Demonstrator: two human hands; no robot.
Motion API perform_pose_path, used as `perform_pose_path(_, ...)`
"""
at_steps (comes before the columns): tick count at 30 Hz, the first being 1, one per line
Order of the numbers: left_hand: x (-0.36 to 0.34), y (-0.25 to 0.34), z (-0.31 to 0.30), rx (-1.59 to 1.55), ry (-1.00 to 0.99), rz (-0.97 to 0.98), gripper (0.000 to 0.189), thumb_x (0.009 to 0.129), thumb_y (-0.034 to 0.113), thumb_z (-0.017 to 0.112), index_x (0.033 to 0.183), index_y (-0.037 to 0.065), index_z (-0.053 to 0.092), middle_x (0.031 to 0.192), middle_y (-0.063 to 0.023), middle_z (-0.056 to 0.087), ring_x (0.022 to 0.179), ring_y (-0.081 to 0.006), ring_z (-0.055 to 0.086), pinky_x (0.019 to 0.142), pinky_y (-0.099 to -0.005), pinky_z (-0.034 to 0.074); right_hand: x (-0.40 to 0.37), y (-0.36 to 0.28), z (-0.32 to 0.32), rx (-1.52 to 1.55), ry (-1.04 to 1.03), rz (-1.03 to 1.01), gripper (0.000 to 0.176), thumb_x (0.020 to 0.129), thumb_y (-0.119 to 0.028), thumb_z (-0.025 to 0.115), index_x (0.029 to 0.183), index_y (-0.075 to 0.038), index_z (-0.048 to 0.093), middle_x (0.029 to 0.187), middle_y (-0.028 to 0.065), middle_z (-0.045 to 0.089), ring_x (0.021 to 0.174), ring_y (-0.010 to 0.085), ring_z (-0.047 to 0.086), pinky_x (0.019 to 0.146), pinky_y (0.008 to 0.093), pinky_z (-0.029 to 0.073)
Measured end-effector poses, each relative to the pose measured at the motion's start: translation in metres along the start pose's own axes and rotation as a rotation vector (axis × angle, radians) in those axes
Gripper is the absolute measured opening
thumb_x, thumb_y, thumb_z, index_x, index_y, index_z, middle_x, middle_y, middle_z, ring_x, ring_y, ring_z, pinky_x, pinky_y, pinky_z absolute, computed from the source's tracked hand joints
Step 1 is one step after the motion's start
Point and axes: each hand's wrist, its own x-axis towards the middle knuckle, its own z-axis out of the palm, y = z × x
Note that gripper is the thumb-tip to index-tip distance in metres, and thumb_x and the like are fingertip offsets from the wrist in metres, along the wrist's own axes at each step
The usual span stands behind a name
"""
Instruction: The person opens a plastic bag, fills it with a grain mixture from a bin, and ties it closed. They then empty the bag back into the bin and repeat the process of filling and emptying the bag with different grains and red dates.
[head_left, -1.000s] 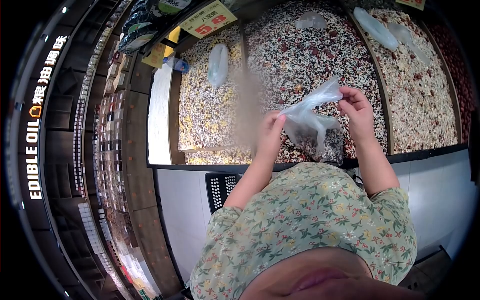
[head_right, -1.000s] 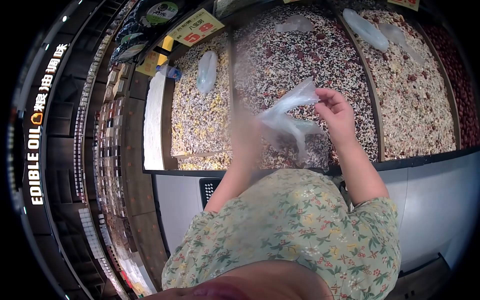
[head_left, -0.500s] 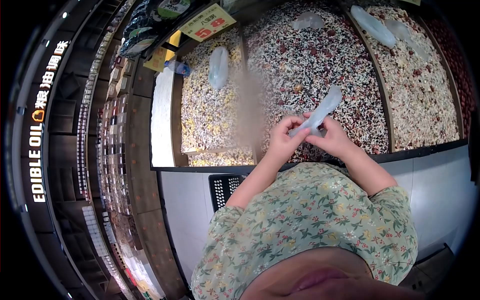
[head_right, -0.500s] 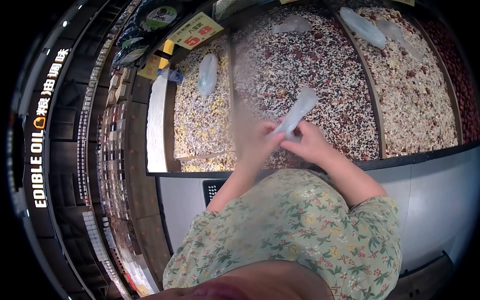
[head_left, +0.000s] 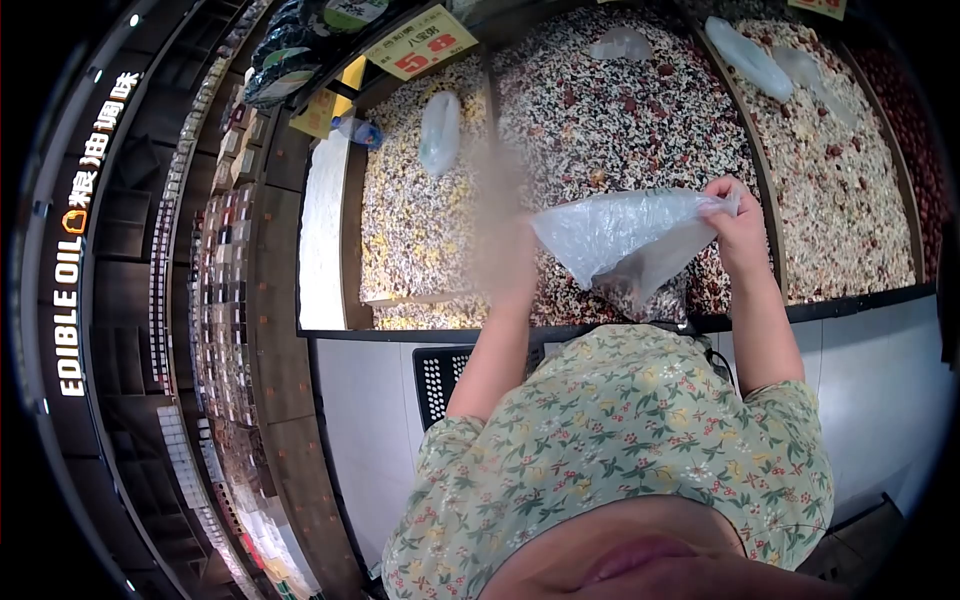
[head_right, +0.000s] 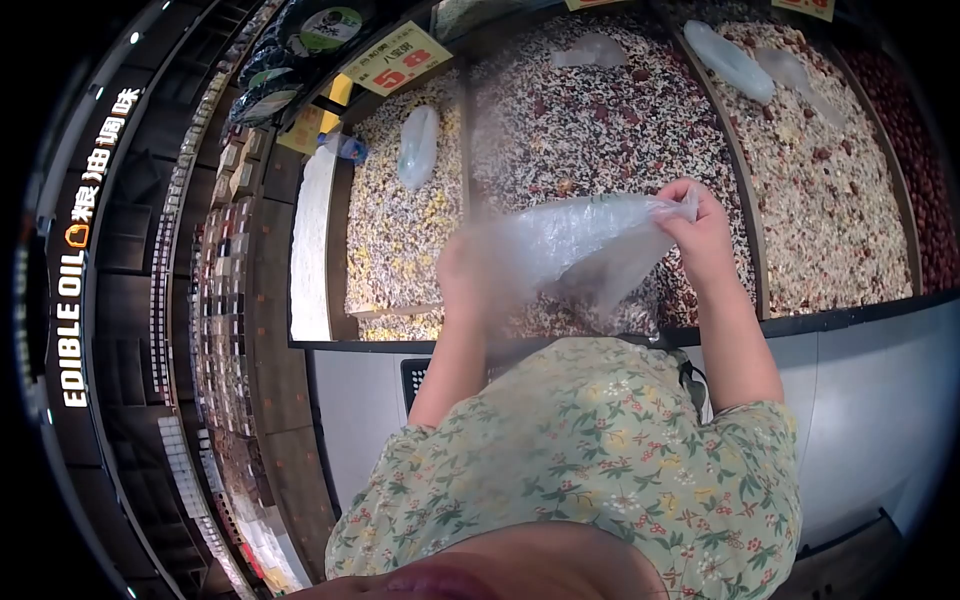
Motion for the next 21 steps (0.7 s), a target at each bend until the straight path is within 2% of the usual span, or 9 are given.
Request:
perform_pose_path(5,-0.006,0.024,-0.023,-1.016,0.073,-0.452,0.027,0.082,0.030,0.050,0.089,0.009,0.065,0.087,-0.0116,0.063,0.081,-0.0275,0.058,0.072,-0.0403,0.042,-0.002,-0.011,-0.006,-0.072,0.042,-0.064,0.012,0.074,-0.007,0.063,0.083,-0.005,0.055,0.074,-0.0027,0.054,0.067,0.0043,0.048,0.060,0.0185,0.037)
perform_pose_path(9,-0.006,0.028,-0.027,-0.996,0.051,-0.467,0.027,0.082,0.031,0.051,0.089,0.008,0.065,0.088,-0.0112,0.063,0.082,-0.0270,0.058,0.072,-0.0393,0.043,-0.002,-0.025,-0.011,-0.121,0.098,-0.097,0.011,0.076,-0.009,0.064,0.083,-0.005,0.057,0.074,-0.0027,0.054,0.066,0.0042,0.048,0.060,0.0184,0.037)
perform_pose_path(11,-0.005,0.026,-0.023,-0.850,0.070,-0.479,0.028,0.082,0.031,0.053,0.089,0.007,0.065,0.089,-0.0100,0.063,0.082,-0.0252,0.058,0.073,-0.0383,0.042,-0.003,-0.031,-0.012,-0.156,0.103,-0.118,0.010,0.076,-0.009,0.063,0.083,-0.005,0.057,0.073,-0.0028,0.055,0.066,0.0042,0.048,0.060,0.0183,0.037)
perform_pose_path(13,-0.004,0.027,-0.023,-0.860,0.069,-0.489,0.027,0.082,0.030,0.054,0.088,0.006,0.065,0.087,-0.0095,0.063,0.082,-0.0237,0.058,0.073,-0.0377,0.042,-0.003,-0.034,-0.011,-0.181,0.138,-0.202,0.007,0.077,-0.007,0.063,0.082,-0.004,0.058,0.074,-0.0027,0.055,0.068,0.0045,0.048,0.061,0.0184,0.037)
perform_pose_path(17,-0.003,0.038,-0.037,-0.967,0.011,-0.505,0.025,0.081,0.026,0.057,0.086,0.003,0.065,0.082,-0.0091,0.064,0.079,-0.0208,0.058,0.072,-0.0355,0.043,-0.002,-0.034,-0.014,-0.161,0.129,-0.232,0.007,0.078,-0.006,0.062,0.083,-0.004,0.058,0.075,-0.0030,0.055,0.070,0.0043,0.048,0.062,0.0184,0.037)
perform_pose_path(19,-0.003,0.038,-0.036,-1.008,0.035,-0.508,0.024,0.080,0.024,0.058,0.085,0.002,0.065,0.081,-0.0092,0.063,0.078,-0.0203,0.058,0.071,-0.0346,0.043,-0.003,-0.034,-0.018,-0.328,0.094,-0.229,0.009,0.076,-0.005,0.062,0.084,-0.003,0.058,0.083,0.0013,0.057,0.077,0.0103,0.052,0.067,0.0225,0.041)
perform_pose_path(20,-0.004,0.038,-0.035,-1.048,0.059,-0.511,0.022,0.080,0.023,0.058,0.084,0.002,0.065,0.080,-0.0092,0.063,0.077,-0.0197,0.058,0.070,-0.0337,0.043,-0.004,-0.037,-0.015,-0.329,0.092,-0.228,0.009,0.076,-0.005,0.062,0.084,-0.003,0.058,0.083,0.0013,0.057,0.077,0.0103,0.052,0.067,0.0225,0.041)
perform_pose_path(21,-0.005,0.037,-0.034,-1.050,0.060,-0.514,0.022,0.080,0.023,0.058,0.084,0.002,0.065,0.080,-0.0092,0.063,0.077,-0.0197,0.058,0.070,-0.0337,0.043,-0.006,-0.043,-0.009,-0.639,0.139,-0.418,0.012,0.075,-0.006,0.062,0.086,-0.003,0.058,0.088,0.0042,0.058,0.082,0.0156,0.053,0.071,0.0267,0.042)
